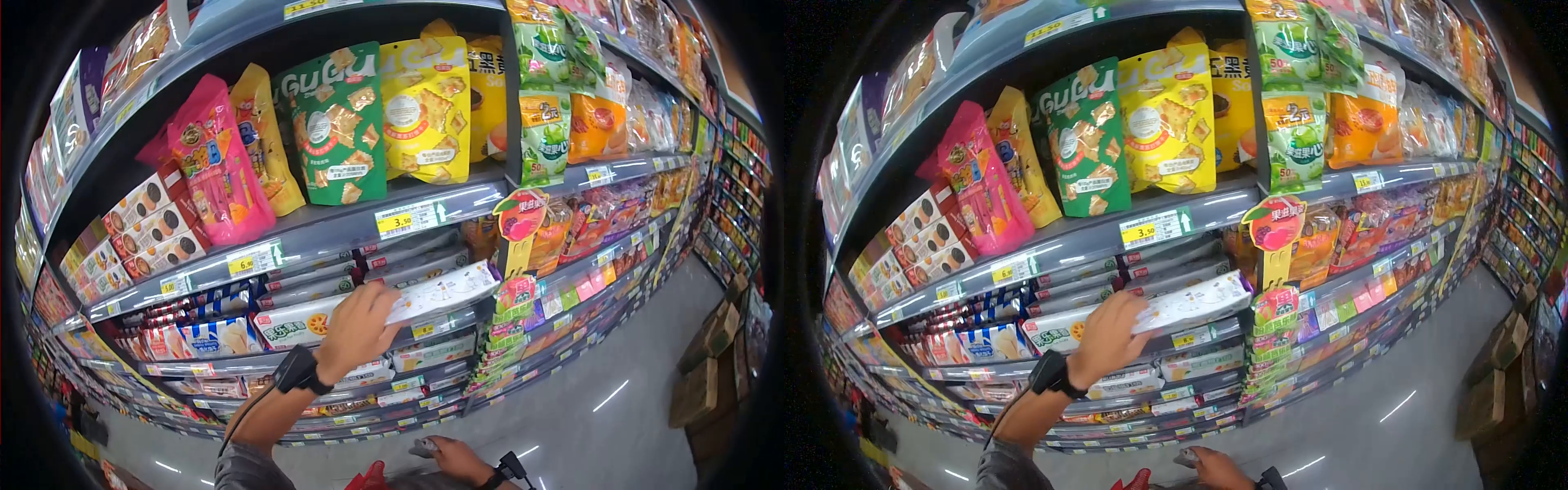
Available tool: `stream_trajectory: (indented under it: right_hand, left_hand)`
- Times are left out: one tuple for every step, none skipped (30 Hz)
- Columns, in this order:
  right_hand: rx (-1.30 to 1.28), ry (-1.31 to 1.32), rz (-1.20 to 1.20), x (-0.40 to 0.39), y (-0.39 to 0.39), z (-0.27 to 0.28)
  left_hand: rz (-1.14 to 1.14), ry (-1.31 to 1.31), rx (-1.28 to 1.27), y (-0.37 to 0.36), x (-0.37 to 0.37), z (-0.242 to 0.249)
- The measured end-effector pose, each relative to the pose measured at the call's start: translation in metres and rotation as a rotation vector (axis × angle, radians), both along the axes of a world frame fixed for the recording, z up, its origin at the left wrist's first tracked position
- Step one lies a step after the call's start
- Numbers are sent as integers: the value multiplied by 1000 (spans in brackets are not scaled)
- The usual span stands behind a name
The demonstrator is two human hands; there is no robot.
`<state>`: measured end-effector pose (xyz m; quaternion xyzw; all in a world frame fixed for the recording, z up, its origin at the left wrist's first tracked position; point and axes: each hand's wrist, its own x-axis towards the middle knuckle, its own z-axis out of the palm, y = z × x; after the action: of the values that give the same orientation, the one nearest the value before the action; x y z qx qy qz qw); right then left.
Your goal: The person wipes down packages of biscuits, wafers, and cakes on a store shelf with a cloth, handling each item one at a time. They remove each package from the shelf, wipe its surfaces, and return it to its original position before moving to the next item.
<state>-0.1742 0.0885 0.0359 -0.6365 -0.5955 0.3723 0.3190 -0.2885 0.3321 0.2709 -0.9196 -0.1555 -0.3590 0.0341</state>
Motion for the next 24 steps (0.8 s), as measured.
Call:
stream_trajectory:
  right_hand:
    - [21,3,-8,1,1,-5]
    - [42,5,-14,3,3,-11]
    - [59,25,-41,6,6,-24]
    - [74,45,-65,10,10,-42]
    - [91,64,-88,13,12,-51]
    - [106,119,-144,14,13,-50]
    - [121,173,-200,17,17,-46]
    - [138,225,-260,20,22,-40]
    - [109,287,-314,23,27,-28]
    - [76,345,-372,26,29,-12]
    - [33,400,-427,30,30,0]
    - [95,548,-494,32,34,1]
    - [146,696,-549,33,40,-3]
    - [188,848,-594,31,44,-4]
    - [175,942,-594,26,45,11]
    - [152,1036,-594,21,47,34]
    - [131,1131,-599,15,52,48]
    - [246,1019,-555,8,59,47]
    - [366,908,-513,1,64,43]
    - [492,796,-470,-3,69,43]
    - [552,566,-340,-9,74,49]
    - [609,338,-204,-16,79,58]
    - [666,113,-64,-24,82,66]
    - [623,-32,42,-31,83,73]
  left_hand:
    - [13,-75,-51,-12,-6,0]
    - [48,-118,-177,-24,-14,-3]
    - [85,-162,-304,-37,-24,-8]
    - [125,-207,-431,-48,-34,-19]
    - [85,-333,-686,-57,-45,-45]
    - [44,-458,-940,-67,-57,-73]
    - [71,-559,-1190,-84,-68,-91]
    - [94,-658,-1439,-101,-79,-107]
    - [126,-771,-1664,-116,-92,-133]
    - [158,-882,-1897,-125,-99,-150]
    - [177,-808,-1853,-131,-100,-147]
    - [204,-745,-1813,-144,-104,-141]
    - [244,-694,-1773,-157,-111,-140]
    - [243,-655,-1766,-160,-121,-151]
    - [255,-624,-1756,-159,-137,-167]
    - [275,-597,-1748,-165,-151,-182]
    - [231,-671,-1804,-171,-152,-183]
    - [232,-641,-1693,-175,-155,-194]
    - [229,-600,-1586,-176,-156,-206]
    - [218,-551,-1479,-180,-155,-213]
    - [219,-596,-1563,-185,-149,-208]
    - [218,-642,-1645,-190,-143,-198]
    - [213,-689,-1723,-194,-139,-191]
    - [212,-706,-1720,-196,-140,-190]
